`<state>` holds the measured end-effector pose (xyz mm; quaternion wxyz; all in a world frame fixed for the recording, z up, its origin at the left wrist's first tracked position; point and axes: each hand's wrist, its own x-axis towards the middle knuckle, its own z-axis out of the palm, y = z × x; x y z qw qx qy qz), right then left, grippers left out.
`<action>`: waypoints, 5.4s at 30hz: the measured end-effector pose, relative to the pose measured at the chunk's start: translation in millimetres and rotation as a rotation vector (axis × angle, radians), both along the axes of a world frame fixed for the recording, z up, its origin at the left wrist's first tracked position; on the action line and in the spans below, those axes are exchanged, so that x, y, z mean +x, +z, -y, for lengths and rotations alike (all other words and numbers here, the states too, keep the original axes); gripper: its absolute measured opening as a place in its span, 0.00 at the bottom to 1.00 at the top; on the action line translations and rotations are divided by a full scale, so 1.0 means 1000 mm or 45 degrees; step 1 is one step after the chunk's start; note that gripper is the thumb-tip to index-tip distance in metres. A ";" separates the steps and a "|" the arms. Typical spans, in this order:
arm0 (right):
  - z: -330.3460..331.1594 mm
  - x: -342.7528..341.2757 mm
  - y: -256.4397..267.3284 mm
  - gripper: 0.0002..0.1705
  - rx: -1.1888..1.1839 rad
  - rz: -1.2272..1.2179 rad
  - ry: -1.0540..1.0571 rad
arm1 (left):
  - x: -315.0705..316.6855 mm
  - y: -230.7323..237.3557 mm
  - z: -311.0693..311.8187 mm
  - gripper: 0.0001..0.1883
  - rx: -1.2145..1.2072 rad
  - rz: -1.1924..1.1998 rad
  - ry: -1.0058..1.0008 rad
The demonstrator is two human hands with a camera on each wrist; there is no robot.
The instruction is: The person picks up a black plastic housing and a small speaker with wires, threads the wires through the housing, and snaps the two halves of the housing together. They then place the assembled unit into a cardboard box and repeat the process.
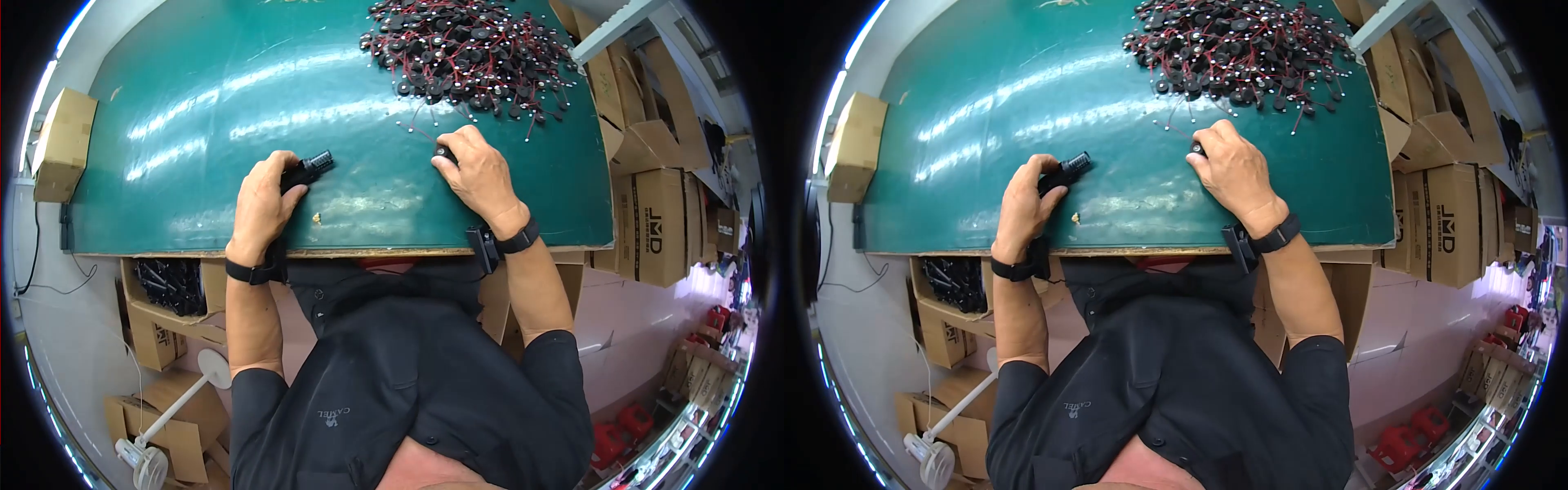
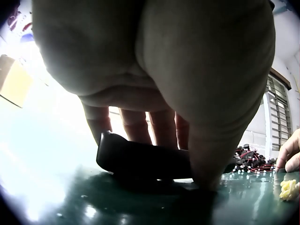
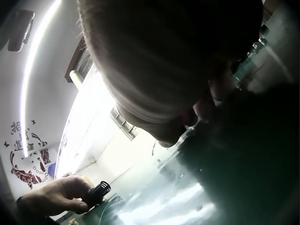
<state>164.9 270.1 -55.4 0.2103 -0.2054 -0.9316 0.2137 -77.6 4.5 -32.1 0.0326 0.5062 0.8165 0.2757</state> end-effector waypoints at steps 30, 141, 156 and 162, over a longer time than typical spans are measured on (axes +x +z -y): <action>0.008 -0.006 -0.006 0.12 0.021 -0.159 -0.003 | 0.003 -0.004 0.013 0.25 0.071 0.170 0.021; 0.094 -0.012 -0.010 0.20 -0.393 -0.389 0.391 | -0.042 0.108 0.055 0.23 -0.615 -0.278 -0.174; 0.091 -0.015 -0.009 0.18 -0.520 -0.366 0.433 | -0.050 0.093 0.004 0.18 -0.906 -0.358 -0.291; 0.091 -0.015 -0.004 0.17 -0.498 -0.345 0.436 | -0.052 0.088 0.010 0.19 -0.846 -0.359 -0.260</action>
